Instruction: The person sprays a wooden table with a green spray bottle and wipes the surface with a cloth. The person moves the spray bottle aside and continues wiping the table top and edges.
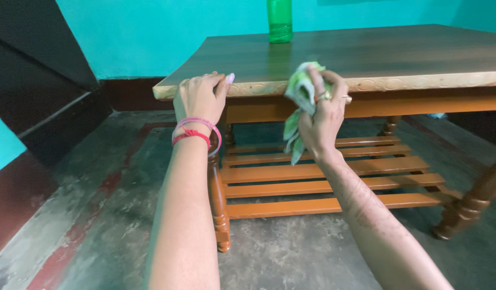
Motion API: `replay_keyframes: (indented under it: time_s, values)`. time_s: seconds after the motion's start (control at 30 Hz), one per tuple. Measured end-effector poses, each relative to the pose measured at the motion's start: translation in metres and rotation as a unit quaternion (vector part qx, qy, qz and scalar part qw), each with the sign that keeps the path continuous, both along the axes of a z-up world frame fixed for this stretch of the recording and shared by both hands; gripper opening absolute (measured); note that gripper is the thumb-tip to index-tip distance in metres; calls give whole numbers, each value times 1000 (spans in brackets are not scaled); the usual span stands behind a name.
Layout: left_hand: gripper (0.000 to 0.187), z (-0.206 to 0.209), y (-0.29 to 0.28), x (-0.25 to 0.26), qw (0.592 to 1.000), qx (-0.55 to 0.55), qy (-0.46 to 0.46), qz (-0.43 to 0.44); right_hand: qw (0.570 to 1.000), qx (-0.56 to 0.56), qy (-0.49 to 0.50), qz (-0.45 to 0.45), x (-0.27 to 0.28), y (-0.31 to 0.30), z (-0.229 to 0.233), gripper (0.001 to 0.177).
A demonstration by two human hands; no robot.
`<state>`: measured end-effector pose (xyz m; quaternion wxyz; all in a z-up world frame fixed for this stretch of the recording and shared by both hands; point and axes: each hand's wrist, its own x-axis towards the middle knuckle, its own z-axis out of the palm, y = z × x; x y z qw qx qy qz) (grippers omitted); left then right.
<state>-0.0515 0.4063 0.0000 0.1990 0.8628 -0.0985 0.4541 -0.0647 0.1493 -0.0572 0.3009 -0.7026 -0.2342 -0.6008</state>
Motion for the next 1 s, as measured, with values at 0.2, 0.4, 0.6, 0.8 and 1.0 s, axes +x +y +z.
replay_keyframes:
  time_s: [0.2, 0.4, 0.6, 0.8, 1.0]
  values:
    - [51, 0, 26, 1, 908, 145, -301, 253, 991, 1, 0, -131, 12, 45, -5, 85]
    - [50, 1, 29, -11, 978, 84, -154, 111, 993, -23, -30, -111, 18, 87, -4, 80]
    - [50, 8, 30, -12, 980, 84, -116, 141, 994, -46, -38, -94, 15, 112, -4, 80]
    - [33, 21, 70, 11, 998, -32, -39, 41, 989, -74, -69, -106, 20, 115, -3, 79]
    - [62, -24, 113, 86, 946, 1, -226, 233, 987, -123, -57, -85, 18, 108, 0, 79]
